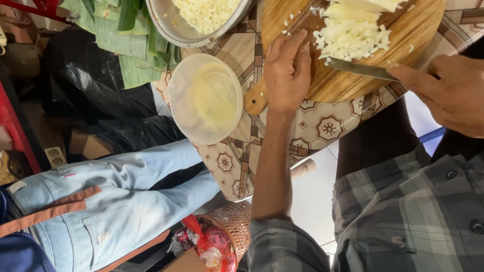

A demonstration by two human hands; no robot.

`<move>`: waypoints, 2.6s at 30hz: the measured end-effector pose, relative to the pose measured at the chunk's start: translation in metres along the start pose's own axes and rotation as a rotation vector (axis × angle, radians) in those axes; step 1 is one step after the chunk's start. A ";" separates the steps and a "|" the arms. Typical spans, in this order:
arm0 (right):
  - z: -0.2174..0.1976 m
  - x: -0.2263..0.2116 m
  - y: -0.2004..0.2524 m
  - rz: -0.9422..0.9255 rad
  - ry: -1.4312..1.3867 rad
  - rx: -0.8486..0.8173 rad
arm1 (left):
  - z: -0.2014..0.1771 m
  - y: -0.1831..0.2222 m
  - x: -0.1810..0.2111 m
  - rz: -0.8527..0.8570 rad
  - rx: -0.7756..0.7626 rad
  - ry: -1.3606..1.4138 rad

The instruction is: Dicing a large block of cheese on a wooden cutting board using a knife

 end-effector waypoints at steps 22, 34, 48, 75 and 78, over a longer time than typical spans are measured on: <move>-0.041 0.017 -0.005 0.334 -0.905 0.091 | 0.028 -0.032 0.040 0.081 -0.081 -0.183; 0.068 0.018 -0.043 0.358 -1.309 0.000 | 0.022 -0.011 0.015 -0.254 0.087 0.439; 0.055 -0.005 -0.031 0.528 -1.515 -0.051 | -0.008 0.033 0.053 -0.435 -0.183 -0.056; -0.056 -0.039 -0.060 0.346 -0.494 -0.571 | 0.024 0.069 0.027 -0.408 0.107 -0.083; -0.057 -0.042 -0.062 0.340 -0.432 -0.667 | 0.017 0.067 0.037 -0.439 0.030 0.059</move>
Point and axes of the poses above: each hand's wrist, its own y-axis away from the middle knuckle, its own z-axis out of the palm, x = y × z, the point moved 6 cm from there along -y, towards the middle knuckle, and after that the axes turned 10 degrees about -y, right-handed, at the moved point
